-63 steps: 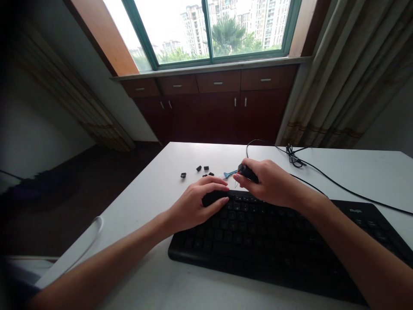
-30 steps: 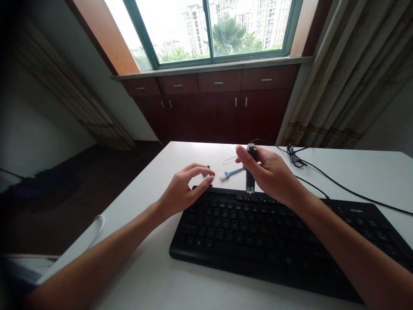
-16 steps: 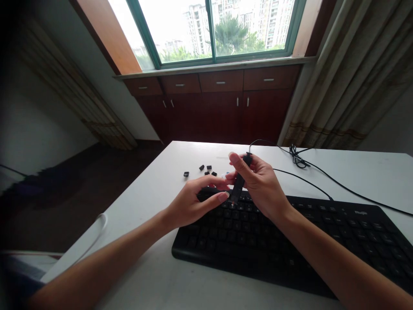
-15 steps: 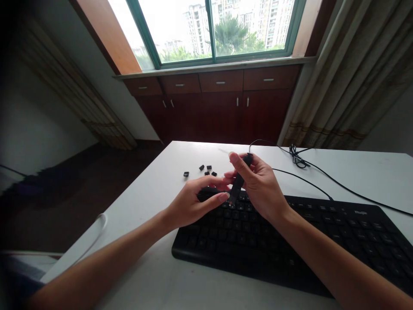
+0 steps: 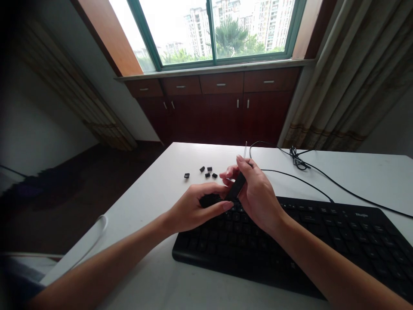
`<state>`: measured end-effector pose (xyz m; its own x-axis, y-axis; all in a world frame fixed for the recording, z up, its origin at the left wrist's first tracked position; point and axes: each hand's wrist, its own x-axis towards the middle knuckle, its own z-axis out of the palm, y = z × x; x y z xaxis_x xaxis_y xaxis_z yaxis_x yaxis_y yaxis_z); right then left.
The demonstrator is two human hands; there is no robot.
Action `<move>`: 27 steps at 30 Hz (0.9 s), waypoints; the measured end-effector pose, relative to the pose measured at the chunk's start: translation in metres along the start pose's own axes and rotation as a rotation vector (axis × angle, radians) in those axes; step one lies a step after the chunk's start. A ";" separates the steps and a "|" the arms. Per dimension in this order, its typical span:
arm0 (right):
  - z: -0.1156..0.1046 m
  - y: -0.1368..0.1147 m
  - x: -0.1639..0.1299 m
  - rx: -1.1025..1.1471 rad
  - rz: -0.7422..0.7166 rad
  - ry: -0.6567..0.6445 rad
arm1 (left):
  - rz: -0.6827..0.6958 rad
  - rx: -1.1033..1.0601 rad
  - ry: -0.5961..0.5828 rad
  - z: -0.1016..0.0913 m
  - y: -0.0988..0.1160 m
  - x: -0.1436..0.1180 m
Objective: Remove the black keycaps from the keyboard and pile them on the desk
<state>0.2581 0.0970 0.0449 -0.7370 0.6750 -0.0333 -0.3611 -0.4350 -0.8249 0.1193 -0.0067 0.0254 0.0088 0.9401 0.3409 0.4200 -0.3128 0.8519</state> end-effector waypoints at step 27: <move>-0.059 -0.017 0.005 -1.150 -0.372 -0.388 | 0.015 0.358 0.122 -0.003 -0.020 0.001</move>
<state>0.2937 0.1427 0.0256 -0.8867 0.3418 0.3114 -0.0227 0.6406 -0.7676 0.1078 0.0003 0.0102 -0.0813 0.9059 0.4155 0.7117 -0.2391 0.6606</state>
